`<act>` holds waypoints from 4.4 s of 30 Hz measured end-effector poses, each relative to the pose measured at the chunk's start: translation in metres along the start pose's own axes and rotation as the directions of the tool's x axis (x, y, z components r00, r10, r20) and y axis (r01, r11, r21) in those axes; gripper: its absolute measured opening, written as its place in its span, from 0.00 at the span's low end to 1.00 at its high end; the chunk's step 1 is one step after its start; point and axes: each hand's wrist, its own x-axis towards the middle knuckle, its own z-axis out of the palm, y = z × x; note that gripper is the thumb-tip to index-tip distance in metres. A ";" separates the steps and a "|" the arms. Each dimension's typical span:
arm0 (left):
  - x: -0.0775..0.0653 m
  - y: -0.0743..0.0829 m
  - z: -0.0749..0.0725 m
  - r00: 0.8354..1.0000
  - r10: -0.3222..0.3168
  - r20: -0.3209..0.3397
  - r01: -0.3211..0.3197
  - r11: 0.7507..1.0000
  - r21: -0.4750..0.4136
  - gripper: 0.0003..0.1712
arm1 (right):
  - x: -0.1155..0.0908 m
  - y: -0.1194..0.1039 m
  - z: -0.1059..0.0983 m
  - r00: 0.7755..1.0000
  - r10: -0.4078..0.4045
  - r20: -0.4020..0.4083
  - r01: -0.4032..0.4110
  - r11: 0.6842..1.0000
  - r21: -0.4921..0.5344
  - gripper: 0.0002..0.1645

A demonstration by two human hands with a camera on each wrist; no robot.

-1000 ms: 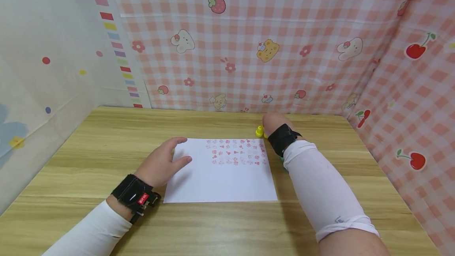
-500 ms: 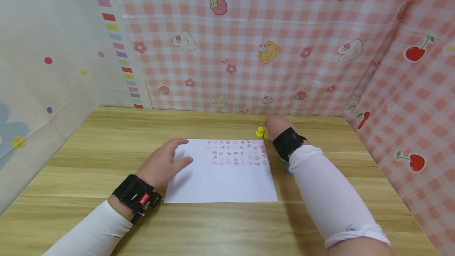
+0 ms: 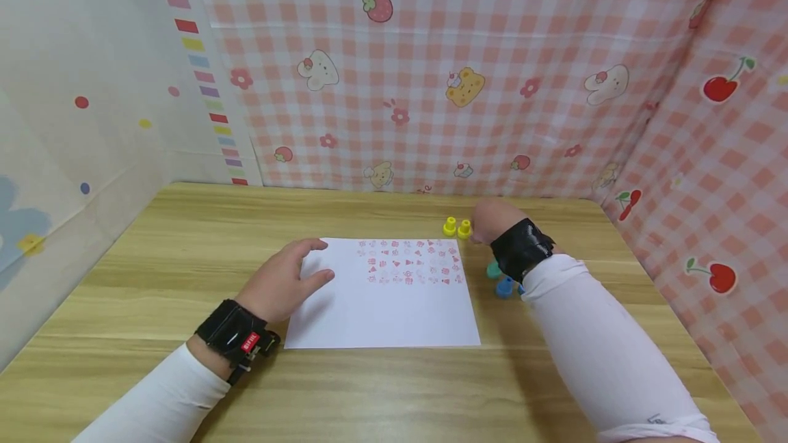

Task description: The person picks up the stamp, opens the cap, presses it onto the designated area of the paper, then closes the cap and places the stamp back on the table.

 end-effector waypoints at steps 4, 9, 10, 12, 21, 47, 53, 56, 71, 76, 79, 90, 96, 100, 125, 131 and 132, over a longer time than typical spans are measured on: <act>0.001 0.000 0.000 1.000 0.001 -0.004 -0.001 1.000 0.005 0.32 | -0.008 -0.001 -0.001 0.998 0.027 0.053 -0.030 0.998 0.060 0.14; 0.000 0.001 0.001 1.000 -0.009 -0.007 0.009 1.000 0.008 0.32 | -0.013 -0.002 0.004 0.988 0.082 0.129 -0.098 0.987 0.125 0.18; 0.000 0.001 0.001 1.000 -0.012 -0.007 0.012 1.000 0.010 0.32 | -0.013 -0.002 0.005 0.987 0.086 0.134 -0.103 0.987 0.124 0.19; 0.000 0.002 0.001 1.000 -0.007 -0.003 0.007 1.000 0.007 0.32 | -0.014 -0.002 0.006 0.986 0.086 0.142 -0.102 0.988 0.113 0.19; 0.000 0.002 0.001 1.000 -0.006 0.000 0.006 1.000 0.007 0.30 | -0.020 -0.002 0.012 0.982 0.105 0.157 -0.123 0.986 0.111 0.18; 0.000 0.002 0.001 1.000 0.005 0.001 -0.005 1.000 -0.003 0.26 | -0.021 0.009 0.018 0.983 0.073 0.171 -0.095 0.987 0.128 0.06; 0.001 0.001 0.002 1.000 0.004 0.003 -0.004 1.000 0.003 0.25 | -0.021 0.010 0.019 0.982 0.058 0.180 -0.075 0.993 0.089 0.06; 0.001 0.001 0.002 1.000 0.008 0.001 -0.008 1.000 0.005 0.25 | -0.021 0.010 0.020 0.982 0.040 0.187 -0.053 0.996 0.066 0.05; 0.000 0.002 0.002 1.000 0.010 0.009 -0.010 1.000 0.004 0.27 | -0.022 -0.018 0.015 0.999 -0.046 -0.012 0.046 0.996 0.074 0.07; 0.000 0.002 0.002 1.000 0.004 0.011 -0.004 1.000 -0.008 0.28 | -0.025 -0.039 0.017 0.989 -0.106 -0.107 0.119 0.985 0.127 0.06; 0.000 0.003 0.002 1.000 0.001 0.011 -0.001 1.000 -0.011 0.29 | -0.028 -0.053 0.017 0.989 -0.089 -0.119 0.108 0.980 0.166 0.06; -0.002 0.004 0.002 1.000 -0.002 0.026 0.003 0.999 -0.039 0.30 | -0.032 -0.101 0.030 0.978 -0.172 -0.121 0.205 0.907 0.367 0.05; -0.002 0.005 0.003 0.999 0.026 0.041 -0.023 0.996 -0.087 0.28 | -0.031 -0.127 0.042 0.960 -0.219 -0.174 0.275 0.850 0.450 0.06; -0.003 0.006 0.003 0.997 0.056 0.057 -0.049 0.992 -0.119 0.27 | -0.030 -0.139 0.048 0.956 -0.219 -0.196 0.289 0.816 0.500 0.06; -0.004 0.009 0.006 0.987 0.131 0.097 -0.113 0.979 -0.171 0.17 | -0.035 -0.162 0.054 0.961 -0.163 -0.224 0.274 0.676 0.684 0.04; -0.005 0.009 0.006 0.984 0.145 0.102 -0.127 0.978 -0.167 0.20 | -0.034 -0.163 0.056 0.955 -0.180 -0.235 0.293 0.687 0.665 0.04; -0.005 0.009 0.006 0.984 0.145 0.101 -0.126 0.977 -0.169 0.20 | -0.034 -0.163 0.057 0.955 -0.183 -0.235 0.295 0.687 0.664 0.04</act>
